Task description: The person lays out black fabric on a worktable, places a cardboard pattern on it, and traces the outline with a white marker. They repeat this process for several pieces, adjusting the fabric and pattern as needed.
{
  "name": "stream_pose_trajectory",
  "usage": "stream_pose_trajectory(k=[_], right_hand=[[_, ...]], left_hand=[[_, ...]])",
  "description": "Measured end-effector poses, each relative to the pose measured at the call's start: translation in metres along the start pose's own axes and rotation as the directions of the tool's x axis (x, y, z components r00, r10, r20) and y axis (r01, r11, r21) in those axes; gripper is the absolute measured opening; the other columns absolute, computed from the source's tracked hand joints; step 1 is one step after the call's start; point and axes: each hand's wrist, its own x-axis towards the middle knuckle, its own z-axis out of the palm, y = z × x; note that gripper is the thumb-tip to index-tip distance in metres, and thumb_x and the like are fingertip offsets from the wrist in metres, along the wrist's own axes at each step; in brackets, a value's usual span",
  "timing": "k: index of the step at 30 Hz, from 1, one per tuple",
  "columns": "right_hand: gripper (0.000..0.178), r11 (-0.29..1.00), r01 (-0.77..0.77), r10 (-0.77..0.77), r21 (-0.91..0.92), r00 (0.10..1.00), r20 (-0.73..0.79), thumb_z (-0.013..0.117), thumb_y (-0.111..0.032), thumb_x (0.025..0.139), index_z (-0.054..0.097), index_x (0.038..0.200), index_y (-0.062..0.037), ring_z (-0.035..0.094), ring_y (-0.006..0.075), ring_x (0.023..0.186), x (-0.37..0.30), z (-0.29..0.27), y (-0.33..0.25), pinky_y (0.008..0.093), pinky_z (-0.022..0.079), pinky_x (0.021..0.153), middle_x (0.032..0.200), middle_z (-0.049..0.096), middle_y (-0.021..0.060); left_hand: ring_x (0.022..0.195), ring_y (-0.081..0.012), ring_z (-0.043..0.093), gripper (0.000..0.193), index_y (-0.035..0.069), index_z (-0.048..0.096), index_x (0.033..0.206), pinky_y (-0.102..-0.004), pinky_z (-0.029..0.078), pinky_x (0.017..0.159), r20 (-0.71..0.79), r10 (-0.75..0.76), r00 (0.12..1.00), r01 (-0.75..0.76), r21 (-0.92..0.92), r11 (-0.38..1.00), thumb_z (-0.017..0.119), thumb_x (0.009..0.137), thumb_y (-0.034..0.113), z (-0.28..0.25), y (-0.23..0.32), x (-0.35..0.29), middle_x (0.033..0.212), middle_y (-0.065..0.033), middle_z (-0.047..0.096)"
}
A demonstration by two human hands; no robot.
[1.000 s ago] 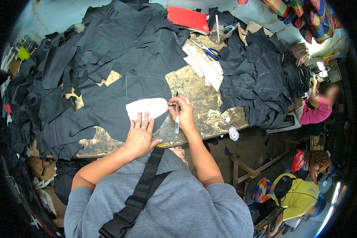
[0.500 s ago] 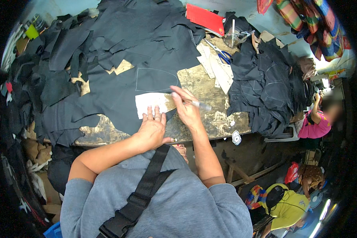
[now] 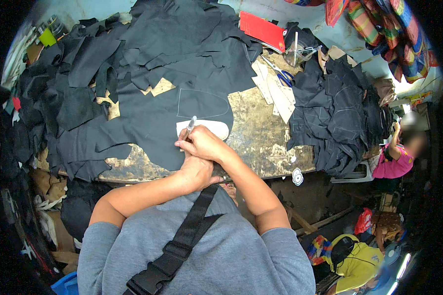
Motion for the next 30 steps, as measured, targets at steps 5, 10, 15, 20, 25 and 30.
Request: stream_pose_trajectory(k=[5, 10, 15, 20, 25, 30], right_hand=[[0.022, 0.995, 0.079, -0.089, -0.055, 0.971, -0.222, 0.067, -0.013, 0.080, 0.062, 0.069, 0.0067, 0.063, 0.0271, 0.066, 0.026, 0.005, 0.011, 0.0332, 0.049, 0.060, 0.077, 0.065, 0.0128], [0.024, 0.994, 0.034, -0.064, -0.104, 0.951, -0.302, 0.066, -0.013, 0.079, 0.062, 0.067, 0.0068, 0.063, 0.0267, 0.065, 0.039, 0.005, 0.008, 0.0336, 0.049, 0.060, 0.076, 0.065, 0.0129], [0.016, 0.996, -0.030, 0.005, -0.082, 0.958, -0.286, 0.065, -0.014, 0.079, 0.063, 0.074, 0.0008, 0.062, 0.0310, 0.063, 0.030, -0.008, 0.012, 0.0365, 0.049, 0.060, 0.067, 0.063, 0.0139], [0.015, 0.959, -0.284, 0.244, -0.018, 0.851, -0.465, 0.065, -0.013, 0.080, 0.063, 0.077, 0.0007, 0.063, 0.0202, 0.059, -0.013, -0.038, 0.032, 0.0307, 0.048, 0.054, 0.065, 0.063, 0.0144], [0.014, 0.927, -0.376, 0.283, -0.014, 0.721, -0.633, 0.064, -0.011, 0.081, 0.060, 0.079, 0.0030, 0.064, 0.0240, 0.058, -0.058, -0.037, 0.033, 0.0324, 0.048, 0.053, 0.066, 0.064, 0.0173], [0.010, 0.846, -0.368, 0.045, -0.385, 0.770, -0.637, 0.063, -0.009, 0.077, 0.054, 0.075, -0.0045, 0.060, 0.0325, 0.063, -0.076, -0.011, 0.013, 0.0408, 0.048, 0.056, 0.068, 0.059, 0.0143]], left_hand=[[0.123, -0.0419, 0.036, 0.082, -0.009, 0.041, 0.129, -0.0602, 0.033, 0.097, -0.091, -0.046, 0.995, 0.041, -0.065, 0.997, 0.053, 0.081, 0.057, -0.007, -0.001, -0.005, 0.132, -0.0254, 0.041], [0.122, -0.0405, 0.037, 0.079, -0.008, 0.039, 0.129, -0.0569, 0.039, 0.093, -0.150, -0.030, 0.988, 0.015, -0.098, 0.995, 0.058, 0.081, 0.051, -0.009, -0.008, -0.005, 0.129, -0.0244, 0.043], [0.119, -0.0351, 0.038, 0.071, -0.006, 0.041, 0.128, -0.0511, 0.045, 0.088, -0.154, -0.068, 0.986, 0.052, -0.107, 0.993, 0.059, 0.082, 0.045, -0.009, -0.013, 0.004, 0.127, -0.0195, 0.044], [0.107, -0.0355, 0.046, 0.051, 0.000, 0.049, 0.124, -0.0452, 0.046, 0.086, -0.274, -0.017, 0.962, -0.005, -0.079, 0.997, 0.055, 0.084, 0.032, -0.012, -0.030, 0.015, 0.124, -0.0192, 0.048], [0.105, -0.0354, 0.049, 0.039, 0.008, 0.062, 0.116, -0.0406, 0.039, 0.092, -0.114, 0.126, 0.985, -0.141, -0.126, 0.982, 0.049, 0.079, 0.013, -0.027, -0.060, 0.035, 0.115, -0.0216, 0.054], [0.111, -0.0326, 0.048, 0.041, 0.013, 0.063, 0.115, -0.0402, 0.035, 0.097, -0.020, 0.178, 0.984, -0.174, -0.323, 0.930, 0.047, 0.078, 0.009, -0.039, -0.079, 0.050, 0.114, -0.0209, 0.055]])
